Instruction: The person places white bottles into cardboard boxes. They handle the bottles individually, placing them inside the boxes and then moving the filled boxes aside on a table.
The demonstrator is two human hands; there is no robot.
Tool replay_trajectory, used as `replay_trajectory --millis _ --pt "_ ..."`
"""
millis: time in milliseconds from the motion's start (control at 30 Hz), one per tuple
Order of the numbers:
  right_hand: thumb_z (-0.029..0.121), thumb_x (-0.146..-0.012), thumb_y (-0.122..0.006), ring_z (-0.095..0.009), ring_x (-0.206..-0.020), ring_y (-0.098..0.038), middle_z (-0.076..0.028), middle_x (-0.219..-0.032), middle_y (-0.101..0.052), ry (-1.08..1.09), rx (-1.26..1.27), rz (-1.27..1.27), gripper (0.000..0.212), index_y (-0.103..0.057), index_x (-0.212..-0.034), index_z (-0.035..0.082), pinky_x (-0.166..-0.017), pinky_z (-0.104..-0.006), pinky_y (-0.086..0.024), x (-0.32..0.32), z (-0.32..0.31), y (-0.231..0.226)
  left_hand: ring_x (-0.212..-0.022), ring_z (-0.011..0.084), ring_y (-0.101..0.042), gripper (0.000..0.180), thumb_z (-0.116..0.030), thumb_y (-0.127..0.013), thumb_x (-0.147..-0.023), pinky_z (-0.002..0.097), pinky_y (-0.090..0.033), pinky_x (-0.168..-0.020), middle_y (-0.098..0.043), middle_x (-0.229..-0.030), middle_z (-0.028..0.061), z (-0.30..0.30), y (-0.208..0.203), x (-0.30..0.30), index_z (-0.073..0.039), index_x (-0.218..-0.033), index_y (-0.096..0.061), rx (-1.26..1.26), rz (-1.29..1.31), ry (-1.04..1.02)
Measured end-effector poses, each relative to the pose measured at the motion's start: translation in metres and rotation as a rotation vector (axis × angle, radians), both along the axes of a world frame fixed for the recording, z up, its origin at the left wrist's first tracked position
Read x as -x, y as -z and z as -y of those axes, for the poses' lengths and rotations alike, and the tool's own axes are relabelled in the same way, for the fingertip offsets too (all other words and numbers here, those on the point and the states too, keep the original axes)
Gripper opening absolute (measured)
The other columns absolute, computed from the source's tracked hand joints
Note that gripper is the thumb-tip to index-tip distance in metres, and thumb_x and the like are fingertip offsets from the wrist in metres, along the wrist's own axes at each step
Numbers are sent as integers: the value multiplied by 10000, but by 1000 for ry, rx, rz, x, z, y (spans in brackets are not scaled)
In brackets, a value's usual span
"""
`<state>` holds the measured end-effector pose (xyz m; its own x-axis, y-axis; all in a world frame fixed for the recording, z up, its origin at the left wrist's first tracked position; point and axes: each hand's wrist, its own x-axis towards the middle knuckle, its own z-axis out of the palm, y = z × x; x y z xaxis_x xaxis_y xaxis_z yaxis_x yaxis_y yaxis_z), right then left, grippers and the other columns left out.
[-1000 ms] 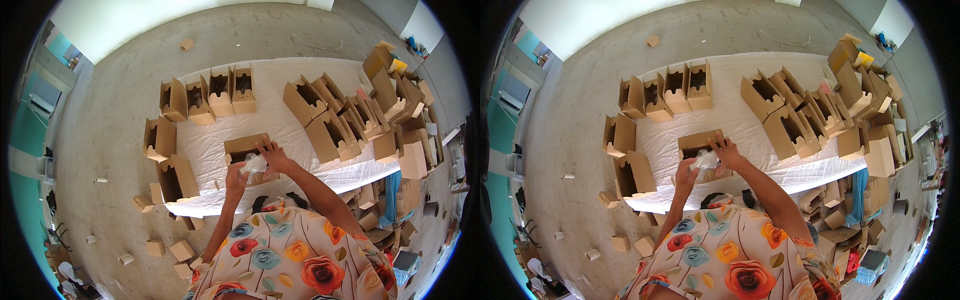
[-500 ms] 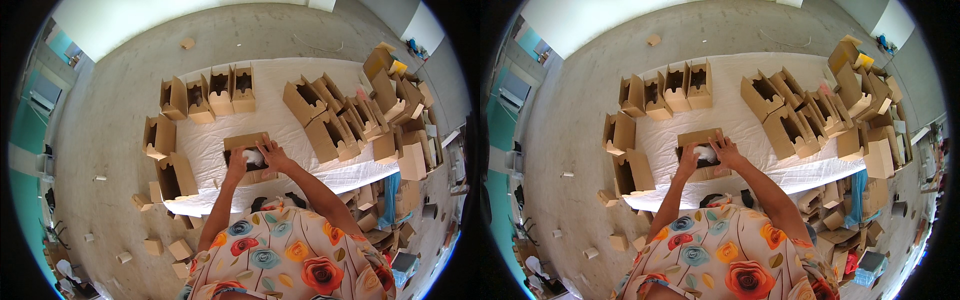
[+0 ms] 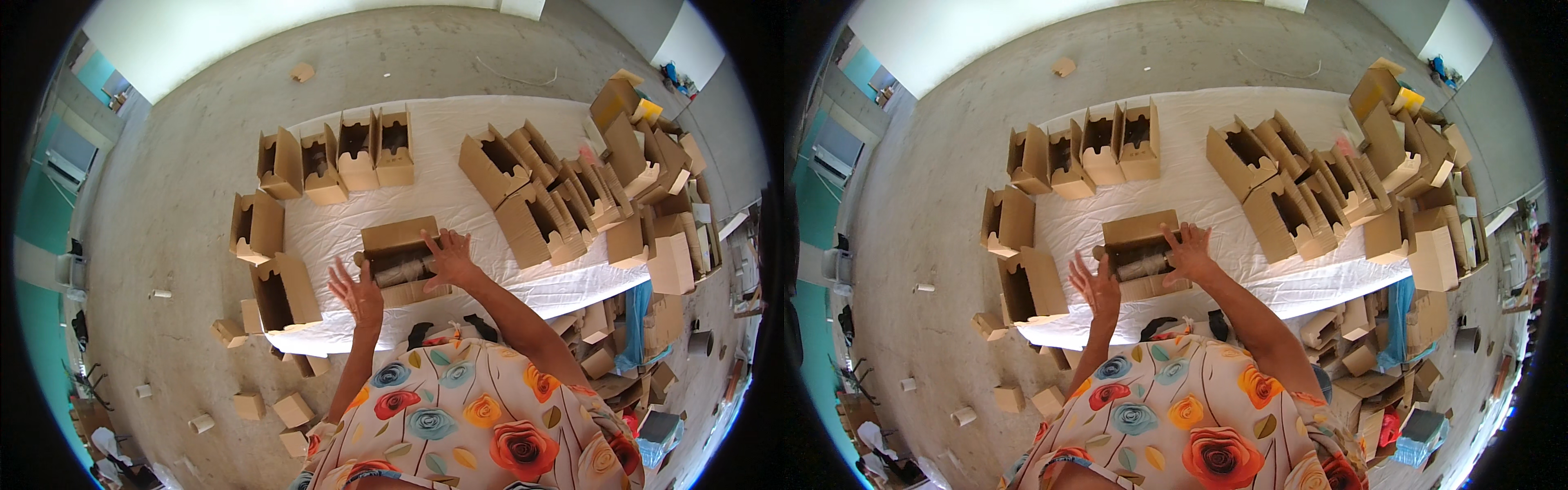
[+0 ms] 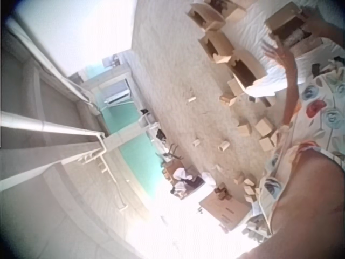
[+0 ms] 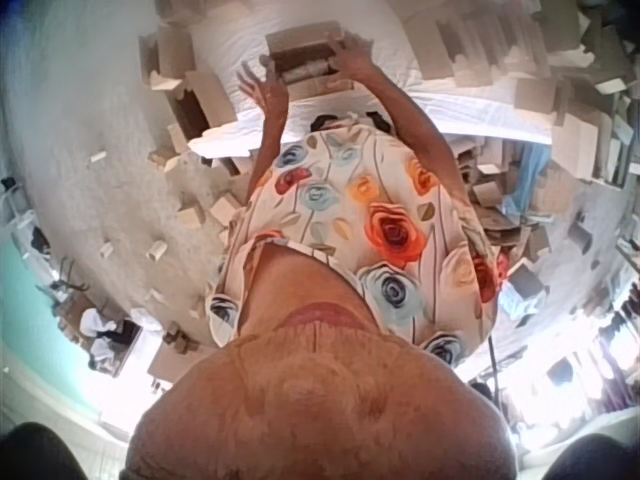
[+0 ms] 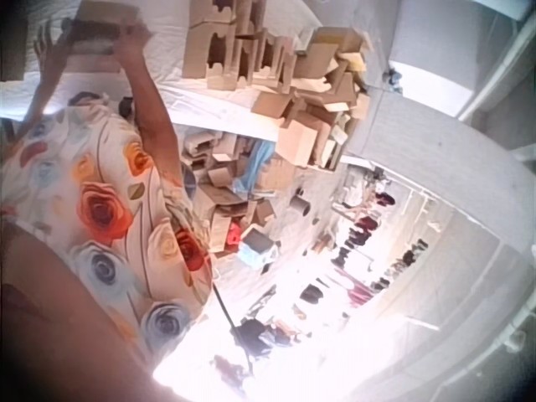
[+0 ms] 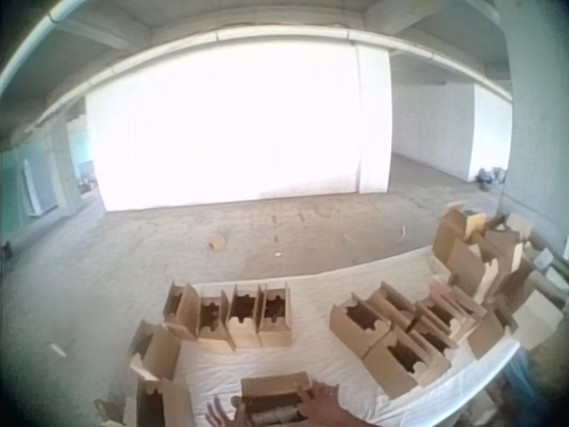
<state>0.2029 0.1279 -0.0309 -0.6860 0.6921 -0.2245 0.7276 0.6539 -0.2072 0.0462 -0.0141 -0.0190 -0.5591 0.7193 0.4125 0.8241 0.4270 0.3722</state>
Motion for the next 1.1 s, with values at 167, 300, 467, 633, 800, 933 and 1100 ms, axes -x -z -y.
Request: replay_trajectory --millis 167,300,467,633,800,933,1100 --pt "533 -385 -813 -386 -1193 -303 -186 -1258 -347 -23 -82 211 1325 -85 -1426 154 -954 -670 -173 20 18 -28 -1051 335 -496 516 70 -596 -697 394 -426 -868 -488 -1183 159 18 27 19 -74 -1185 -510 -136 360 286" --pt "455 -416 -833 -354 -1169 -332 -152 -1241 -360 19 -48 339 1296 -84 -1416 111 -956 -536 -314 34 25 -37 -1052 345 -458 520 68 -577 -720 400 -379 -932 -511 -1170 166 14 11 7 -88 -1210 -498 -110 241 391" --pt "320 -435 -853 -339 -1125 -381 -162 -1260 -340 -22 -239 205 1204 -160 -1396 104 -847 -386 -443 30 32 -21 -1118 313 -427 573 149 -465 -692 389 -347 -970 -463 -1263 156 20 39 21 -84 -1214 -501 8 451 498" --pt "172 -503 -804 -359 -1078 -415 -190 -1240 -341 -82 -135 44 1025 -249 -1360 85 -824 -385 -464 19 30 -40 -1242 317 -344 655 190 -387 -656 360 -272 -1062 -412 -1320 156 21 39 43 -70 -1252 -463 216 583 678" --pt "35 -631 -665 -369 -1060 -439 -197 -1211 -355 -37 -183 -132 820 -272 -1350 83 -822 -386 -478 13 25 -24 -1230 342 -336 616 146 -472 -690 382 -286 -1052 -310 -1388 150 25 40 45 -59 -1269 -433 290 368 799" --pt "-41 -660 -597 -382 -1042 -447 -200 -1167 -365 22 -51 -382 707 -319 -1298 86 -822 -409 -479 2 22 -29 -1231 330 -340 586 62 -577 -700 376 -306 -1041 -329 -1384 132 24 25 51 -70 -1258 -457 359 376 831" --pt "-96 -678 -545 -389 -1012 -457 -203 -1094 -379 24 -3 -655 530 -390 -1157 66 -761 -435 -477 -12 9 -14 -1199 263 -400 412 -134 -652 -780 358 -330 -1001 -431 -1328 96 22 51 55 -92 -1176 -548 109 1133 638"
